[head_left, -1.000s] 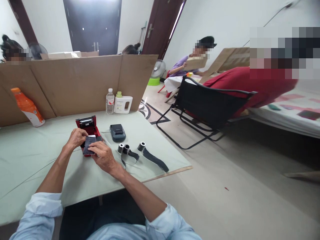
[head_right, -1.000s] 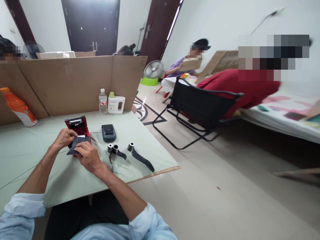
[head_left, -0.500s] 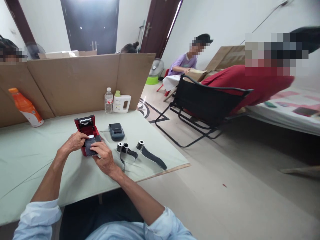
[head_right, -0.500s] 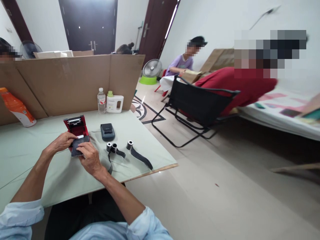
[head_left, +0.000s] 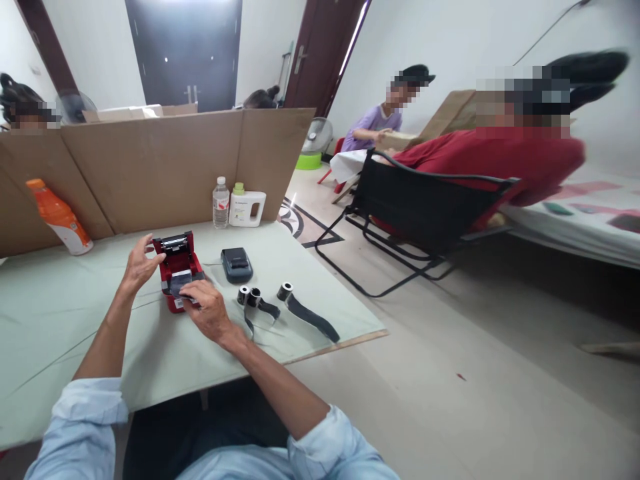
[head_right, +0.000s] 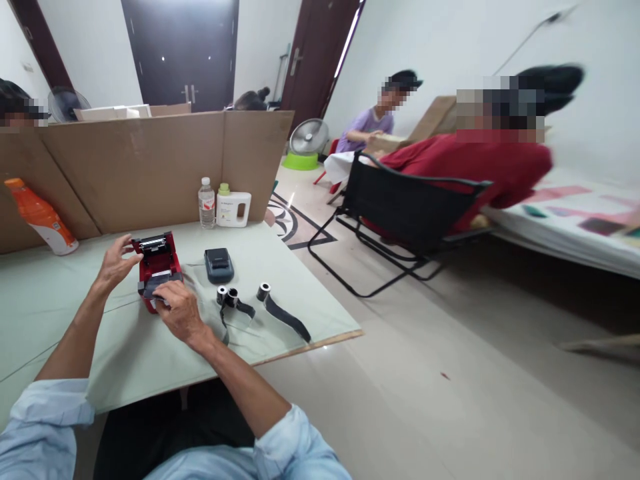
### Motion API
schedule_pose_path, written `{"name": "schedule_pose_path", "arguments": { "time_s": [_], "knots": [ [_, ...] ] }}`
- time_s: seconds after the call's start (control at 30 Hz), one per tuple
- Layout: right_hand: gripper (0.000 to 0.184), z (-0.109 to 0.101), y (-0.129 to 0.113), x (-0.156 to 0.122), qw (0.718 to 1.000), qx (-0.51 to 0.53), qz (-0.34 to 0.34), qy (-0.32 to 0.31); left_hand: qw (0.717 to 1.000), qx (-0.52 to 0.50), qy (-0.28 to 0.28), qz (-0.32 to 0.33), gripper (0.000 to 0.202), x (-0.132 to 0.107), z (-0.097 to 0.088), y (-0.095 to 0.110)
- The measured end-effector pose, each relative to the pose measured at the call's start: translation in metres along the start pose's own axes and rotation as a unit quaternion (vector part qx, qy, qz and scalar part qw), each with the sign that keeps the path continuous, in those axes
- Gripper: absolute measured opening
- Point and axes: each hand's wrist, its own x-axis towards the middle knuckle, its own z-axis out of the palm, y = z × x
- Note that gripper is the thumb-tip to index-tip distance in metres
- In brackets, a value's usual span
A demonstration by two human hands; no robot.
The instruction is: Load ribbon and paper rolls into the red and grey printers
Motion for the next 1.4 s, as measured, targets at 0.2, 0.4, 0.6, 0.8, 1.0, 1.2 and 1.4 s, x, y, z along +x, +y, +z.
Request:
{"name": "schedule_pose_path", "arguments": {
  "time_s": [0.2, 0.4, 0.6, 0.8, 1.0, 1.2, 1.4],
  "knots": [
    [0.025, 0.0, 0.0, 0.0, 0.999, -0.036, -0.01, -0.007, 0.983, 0.11, -0.085, 0.116, 0.022, -0.02, 0.009, 0.036],
    [0.018, 0.002, -0.006, -0.005, 0.999, -0.041, -0.015, -0.023, 0.881, 0.164, -0.42, 0.144, 0.035, -0.006, 0.022, 0.048],
    [0.023, 0.002, -0.004, -0.005, 0.999, -0.039, -0.006, -0.02, 0.913, 0.147, -0.359, 0.126, 0.034, -0.011, 0.019, 0.053],
    [0.028, 0.003, -0.009, -0.017, 0.999, -0.031, -0.006, 0.02, 0.99, 0.071, 0.104, 0.059, 0.028, -0.011, -0.002, 0.036],
    [0.038, 0.004, -0.009, -0.028, 1.0, -0.026, 0.005, 0.012, 0.992, -0.117, -0.024, -0.046, 0.059, 0.019, 0.0, -0.003],
    [0.039, 0.0, -0.007, -0.028, 0.999, -0.023, -0.008, 0.022, 0.992, -0.119, -0.036, 0.016, 0.045, -0.011, -0.002, -0.009],
    [0.036, -0.004, -0.005, -0.027, 1.0, -0.018, -0.016, 0.015, 0.988, -0.061, -0.092, 0.105, 0.038, -0.057, -0.008, -0.012]
  ]
}}
